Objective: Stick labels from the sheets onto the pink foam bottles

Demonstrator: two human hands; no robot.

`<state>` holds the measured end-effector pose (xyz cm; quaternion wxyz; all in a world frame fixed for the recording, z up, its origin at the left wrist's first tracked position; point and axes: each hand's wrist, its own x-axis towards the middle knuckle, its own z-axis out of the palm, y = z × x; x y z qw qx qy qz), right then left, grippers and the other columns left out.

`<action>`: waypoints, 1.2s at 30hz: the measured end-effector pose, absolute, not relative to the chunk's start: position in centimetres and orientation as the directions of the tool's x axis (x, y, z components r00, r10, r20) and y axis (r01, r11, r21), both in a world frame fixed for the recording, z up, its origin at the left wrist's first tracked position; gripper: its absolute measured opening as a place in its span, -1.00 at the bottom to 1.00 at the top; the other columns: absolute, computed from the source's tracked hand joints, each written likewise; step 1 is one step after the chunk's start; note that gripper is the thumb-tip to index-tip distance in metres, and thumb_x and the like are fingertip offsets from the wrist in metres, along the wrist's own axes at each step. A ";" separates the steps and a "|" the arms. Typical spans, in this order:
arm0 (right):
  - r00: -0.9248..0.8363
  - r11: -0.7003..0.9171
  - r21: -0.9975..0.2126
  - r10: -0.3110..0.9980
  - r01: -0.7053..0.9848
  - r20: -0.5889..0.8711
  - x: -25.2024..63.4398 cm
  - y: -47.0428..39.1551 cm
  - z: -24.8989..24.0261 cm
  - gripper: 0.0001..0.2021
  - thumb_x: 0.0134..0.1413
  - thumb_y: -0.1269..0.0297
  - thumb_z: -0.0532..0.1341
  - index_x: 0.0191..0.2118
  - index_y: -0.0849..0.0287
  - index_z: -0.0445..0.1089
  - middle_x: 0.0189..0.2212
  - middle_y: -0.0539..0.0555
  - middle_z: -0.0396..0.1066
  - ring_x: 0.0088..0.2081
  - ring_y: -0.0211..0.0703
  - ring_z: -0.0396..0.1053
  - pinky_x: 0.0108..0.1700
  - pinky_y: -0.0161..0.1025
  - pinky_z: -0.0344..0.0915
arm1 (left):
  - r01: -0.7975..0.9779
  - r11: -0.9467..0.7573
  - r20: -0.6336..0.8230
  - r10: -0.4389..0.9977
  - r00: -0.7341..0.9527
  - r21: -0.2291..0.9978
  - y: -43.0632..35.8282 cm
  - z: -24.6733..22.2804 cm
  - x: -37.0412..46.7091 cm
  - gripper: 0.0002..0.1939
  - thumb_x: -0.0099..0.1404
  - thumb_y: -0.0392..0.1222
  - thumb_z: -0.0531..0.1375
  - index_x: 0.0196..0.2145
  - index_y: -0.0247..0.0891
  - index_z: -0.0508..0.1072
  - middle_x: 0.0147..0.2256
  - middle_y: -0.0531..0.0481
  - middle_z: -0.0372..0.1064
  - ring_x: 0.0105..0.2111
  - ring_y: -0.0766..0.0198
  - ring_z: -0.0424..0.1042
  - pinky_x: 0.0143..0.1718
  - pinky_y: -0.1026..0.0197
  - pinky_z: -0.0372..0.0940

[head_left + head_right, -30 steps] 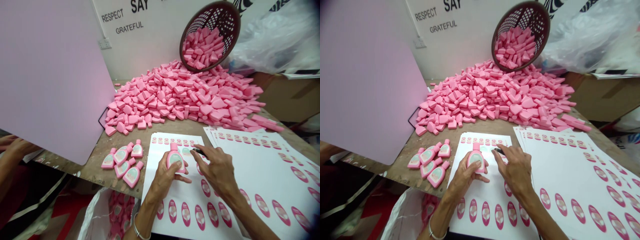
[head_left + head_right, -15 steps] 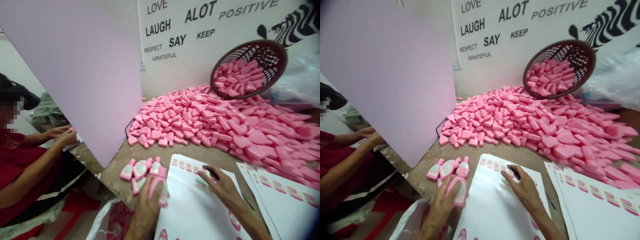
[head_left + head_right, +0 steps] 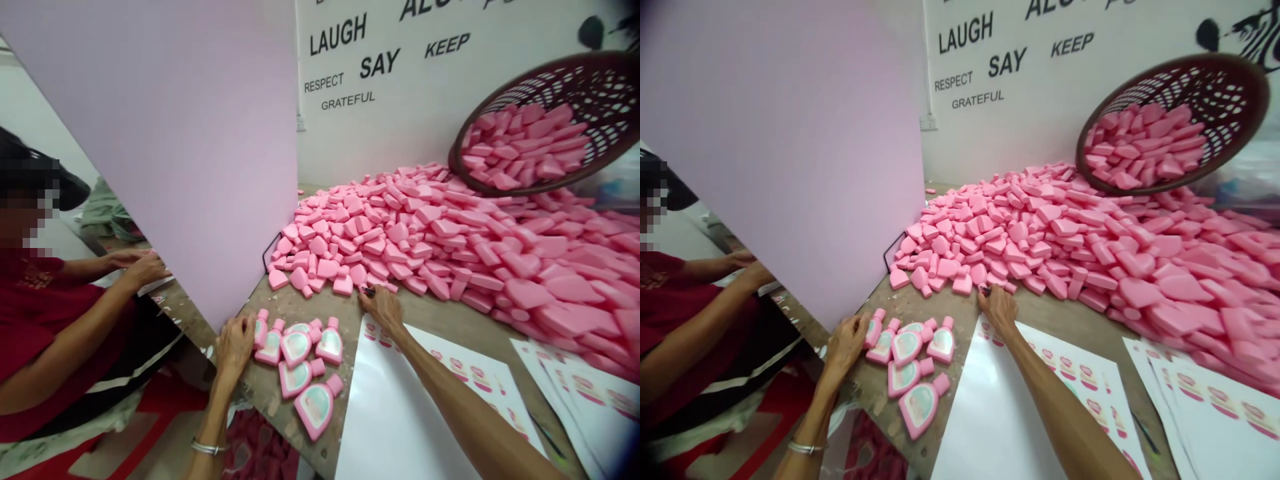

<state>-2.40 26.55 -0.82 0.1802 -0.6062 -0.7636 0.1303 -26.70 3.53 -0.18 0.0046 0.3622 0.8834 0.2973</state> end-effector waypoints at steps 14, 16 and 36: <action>-0.831 0.558 -0.711 0.552 0.428 -0.067 14.9 10.0 10.5 -0.83 -0.07 0.27 0.22 -0.29 0.05 0.50 -0.43 0.00 0.42 -0.33 -0.16 0.35 -0.28 -0.28 0.25 | -0.161 0.370 -0.289 0.880 0.377 0.915 1.5 6.3 -7.1 -0.54 0.07 -0.06 0.31 -0.07 -0.26 0.44 -0.12 -0.18 0.42 -0.21 0.15 0.45 -0.25 0.22 0.32; -0.811 0.472 -0.772 0.578 0.426 -0.093 16.7 7.6 9.3 -0.83 -0.07 0.29 0.23 -0.29 0.04 0.49 -0.43 0.00 0.41 -0.31 -0.15 0.36 -0.27 -0.28 0.26 | -0.281 0.553 -0.309 0.741 0.596 0.784 0.4 4.6 -4.3 -0.58 0.05 -0.03 0.31 -0.18 -0.36 0.47 -0.33 -0.18 0.47 -0.40 0.21 0.48 -0.40 0.26 0.32; -0.184 0.317 -0.382 0.921 0.868 0.344 14.6 15.3 -2.7 -0.85 0.15 0.27 0.07 -0.33 0.17 0.35 -0.35 0.10 0.46 -0.24 -0.06 0.29 -0.13 -0.13 -0.05 | -0.226 0.229 -0.255 0.962 -0.093 0.947 10.4 0.2 -0.3 -0.66 0.17 -0.04 0.20 -0.20 -0.31 0.28 -0.39 0.00 0.32 -0.53 0.24 0.49 -0.48 0.21 0.42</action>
